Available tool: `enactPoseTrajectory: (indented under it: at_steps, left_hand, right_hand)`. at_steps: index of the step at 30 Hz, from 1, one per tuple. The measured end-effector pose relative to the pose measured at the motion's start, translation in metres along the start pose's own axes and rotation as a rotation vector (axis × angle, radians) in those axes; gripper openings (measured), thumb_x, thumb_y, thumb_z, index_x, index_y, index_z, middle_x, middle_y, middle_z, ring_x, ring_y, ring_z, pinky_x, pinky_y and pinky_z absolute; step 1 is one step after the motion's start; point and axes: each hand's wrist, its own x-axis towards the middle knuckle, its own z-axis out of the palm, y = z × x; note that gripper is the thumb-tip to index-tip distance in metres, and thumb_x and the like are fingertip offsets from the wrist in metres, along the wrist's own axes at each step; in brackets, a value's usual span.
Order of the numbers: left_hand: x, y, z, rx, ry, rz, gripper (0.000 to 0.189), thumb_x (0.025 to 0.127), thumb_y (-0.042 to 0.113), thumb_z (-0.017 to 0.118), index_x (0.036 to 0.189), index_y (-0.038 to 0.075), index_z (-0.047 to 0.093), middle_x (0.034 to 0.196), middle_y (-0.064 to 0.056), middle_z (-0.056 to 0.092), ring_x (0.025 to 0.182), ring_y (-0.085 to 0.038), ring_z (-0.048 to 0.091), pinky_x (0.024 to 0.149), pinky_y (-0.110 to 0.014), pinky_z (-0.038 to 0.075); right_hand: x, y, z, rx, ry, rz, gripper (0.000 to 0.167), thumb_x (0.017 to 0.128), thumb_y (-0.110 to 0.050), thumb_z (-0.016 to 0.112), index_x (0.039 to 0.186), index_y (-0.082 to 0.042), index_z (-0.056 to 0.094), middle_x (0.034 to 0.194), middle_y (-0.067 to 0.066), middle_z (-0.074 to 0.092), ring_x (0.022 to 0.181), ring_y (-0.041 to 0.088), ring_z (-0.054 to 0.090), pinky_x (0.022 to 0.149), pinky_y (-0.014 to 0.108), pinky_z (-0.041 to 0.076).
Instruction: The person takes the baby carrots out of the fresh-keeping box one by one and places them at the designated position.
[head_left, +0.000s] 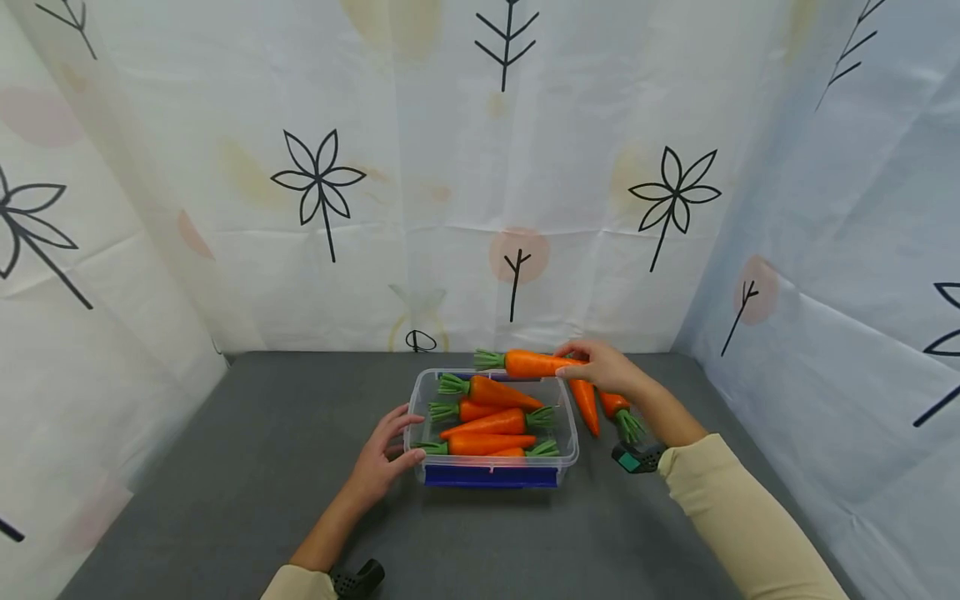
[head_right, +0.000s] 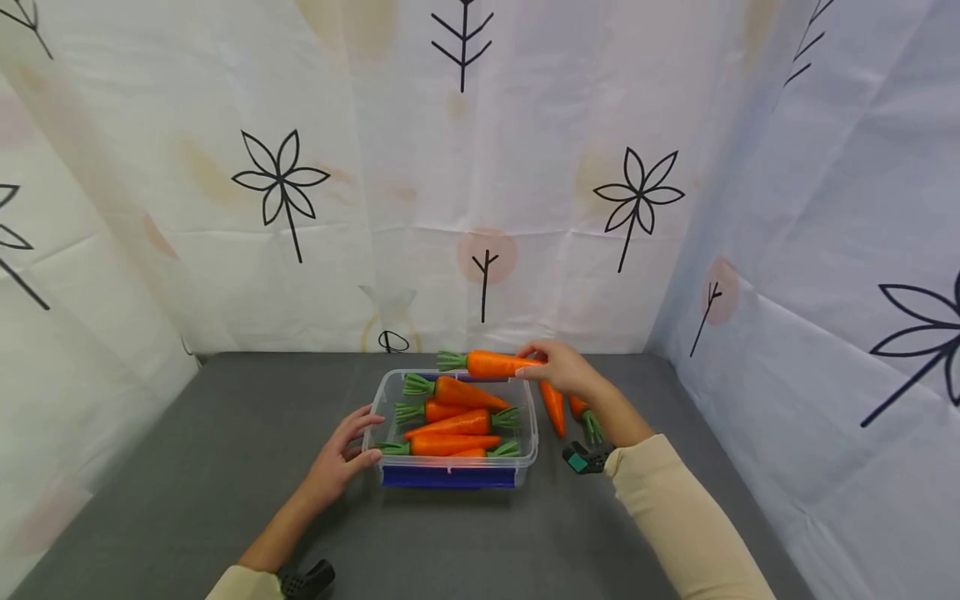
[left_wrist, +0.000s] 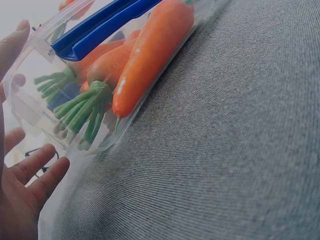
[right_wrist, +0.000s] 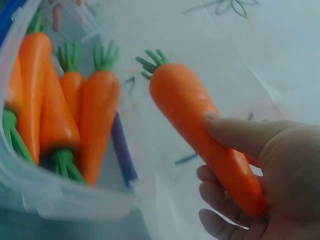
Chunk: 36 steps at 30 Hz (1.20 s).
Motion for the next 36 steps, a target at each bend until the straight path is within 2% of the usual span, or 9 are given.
enactPoseTrajectory:
  at_steps: [6, 12, 15, 20, 28, 32, 36]
  left_hand:
    - [-0.001, 0.002, 0.0, -0.013, -0.001, 0.005, 0.042, 0.089, 0.002, 0.066, 0.129, -0.002, 0.055, 0.149, -0.032, 0.028, 0.122, -0.055, 0.042, 0.091, -0.063, 0.043]
    - [-0.001, 0.002, 0.0, -0.016, 0.002, -0.006, 0.042, 0.089, 0.001, 0.066, 0.129, -0.001, 0.055, 0.149, -0.032, 0.028, 0.122, -0.053, 0.043, 0.092, -0.061, 0.044]
    - [0.0, 0.0, 0.0, -0.021, 0.001, -0.009, 0.042, 0.089, 0.0, 0.066, 0.129, -0.001, 0.055, 0.149, -0.032, 0.028, 0.122, -0.054, 0.043, 0.092, -0.063, 0.043]
    - [0.0, -0.001, 0.001, -0.028, 0.0, -0.008, 0.042, 0.089, 0.0, 0.065, 0.129, -0.002, 0.055, 0.149, -0.032, 0.027, 0.122, -0.054, 0.042, 0.092, -0.065, 0.041]
    - [0.0, 0.0, 0.0, -0.03, -0.002, -0.02, 0.042, 0.089, 0.002, 0.066, 0.13, -0.001, 0.055, 0.15, -0.031, 0.027, 0.124, -0.054, 0.041, 0.093, -0.065, 0.04]
    - [0.0, 0.0, 0.0, -0.032, -0.004, -0.033, 0.042, 0.089, 0.002, 0.066, 0.13, -0.001, 0.055, 0.15, -0.031, 0.027, 0.124, -0.053, 0.041, 0.093, -0.065, 0.04]
    - [0.001, -0.002, 0.0, -0.025, -0.005, -0.041, 0.042, 0.089, 0.004, 0.067, 0.13, 0.0, 0.055, 0.15, -0.029, 0.028, 0.124, -0.052, 0.042, 0.093, -0.063, 0.042]
  right_hand:
    - [-0.009, 0.027, -0.01, 0.048, 0.153, 0.084, 0.037, 0.095, -0.022, 0.065, 0.125, -0.001, 0.059, 0.101, 0.014, 0.063, 0.085, 0.027, 0.057, 0.076, 0.037, 0.047]
    - [-0.017, 0.054, -0.012, -0.013, 0.337, 0.168, 0.042, 0.094, -0.025, 0.066, 0.125, 0.003, 0.058, 0.093, 0.015, 0.061, 0.078, 0.03, 0.053, 0.064, 0.034, 0.043]
    - [-0.021, 0.068, -0.01, -0.037, 0.401, 0.215, 0.044, 0.095, -0.028, 0.064, 0.127, 0.002, 0.057, 0.097, 0.019, 0.061, 0.078, 0.029, 0.053, 0.062, 0.033, 0.043]
    - [-0.028, 0.088, -0.005, -0.022, 0.483, 0.268, 0.048, 0.097, -0.032, 0.061, 0.131, 0.002, 0.054, 0.111, 0.025, 0.059, 0.085, 0.032, 0.056, 0.063, 0.034, 0.045]
    - [-0.031, 0.116, 0.011, 0.008, 0.614, 0.379, 0.048, 0.097, -0.034, 0.061, 0.128, 0.002, 0.056, 0.106, 0.023, 0.061, 0.074, 0.027, 0.054, 0.057, 0.03, 0.042]
    - [-0.032, 0.125, 0.02, 0.043, 0.652, 0.467, 0.047, 0.097, -0.031, 0.061, 0.129, 0.004, 0.055, 0.111, 0.026, 0.059, 0.083, 0.032, 0.055, 0.061, 0.033, 0.044]
    - [-0.033, 0.132, 0.028, 0.087, 0.674, 0.539, 0.047, 0.097, -0.029, 0.06, 0.128, 0.006, 0.054, 0.116, 0.028, 0.055, 0.094, 0.039, 0.053, 0.071, 0.043, 0.046]
